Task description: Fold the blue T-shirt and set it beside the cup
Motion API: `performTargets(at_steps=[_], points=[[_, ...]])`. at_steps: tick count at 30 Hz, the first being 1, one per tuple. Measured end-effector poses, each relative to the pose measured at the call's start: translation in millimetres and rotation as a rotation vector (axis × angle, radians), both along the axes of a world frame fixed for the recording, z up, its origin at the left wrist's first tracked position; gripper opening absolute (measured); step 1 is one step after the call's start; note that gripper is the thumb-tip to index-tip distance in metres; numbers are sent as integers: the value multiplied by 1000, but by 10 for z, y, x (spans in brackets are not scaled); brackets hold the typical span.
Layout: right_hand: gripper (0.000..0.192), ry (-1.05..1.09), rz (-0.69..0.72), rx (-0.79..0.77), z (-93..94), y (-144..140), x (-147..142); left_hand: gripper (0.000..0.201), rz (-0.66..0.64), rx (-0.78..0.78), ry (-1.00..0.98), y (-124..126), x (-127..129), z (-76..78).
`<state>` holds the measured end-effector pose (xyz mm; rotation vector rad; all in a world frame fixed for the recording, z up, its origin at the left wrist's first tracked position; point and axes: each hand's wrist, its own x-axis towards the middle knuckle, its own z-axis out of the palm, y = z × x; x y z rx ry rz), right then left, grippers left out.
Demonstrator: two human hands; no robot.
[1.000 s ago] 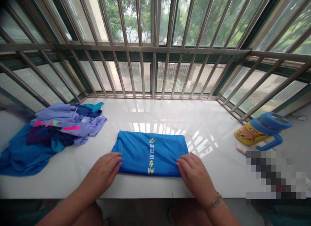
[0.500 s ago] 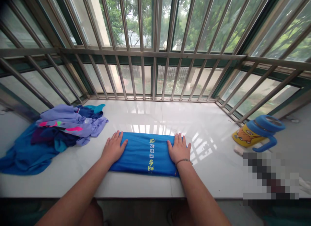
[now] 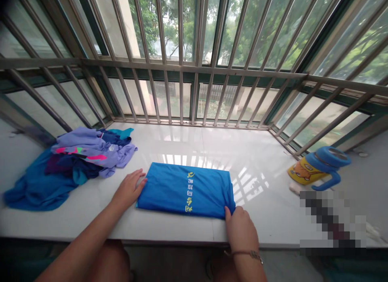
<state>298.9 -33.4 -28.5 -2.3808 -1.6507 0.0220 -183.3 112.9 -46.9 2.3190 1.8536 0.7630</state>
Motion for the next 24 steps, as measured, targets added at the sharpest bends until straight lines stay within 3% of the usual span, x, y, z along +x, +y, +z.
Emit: performTargets(at_steps=[5,8,10,12,15,18,21,22,24], points=[[40,435,-33,53,205,288,520,44,-2,36,-76,14,42,104],[39,815,-187,178,446,475,734,38,44,17,-52,81,73,157],[44,836,-336,307,644,589,659,33,69,7,-24,100,96,178],[51,688,-372,410,837,685,413,30,72,5,-21,98,108,188],[48,497,-150,486,1036,770,-154,30,64,-1,-74,92,100,197],[26,386,339,481,1040,726,-778,30,63,-5,-105,104,86,208],[25,278,916,355,838,539,-1295,27,68,1,-98,106,87,218],[28,230,1029,290,742,460,-1420,26,70,6,-94,99,87,222],[35,157,1112,195,548,306,-1580,23,63,22,-88,73,87,232]])
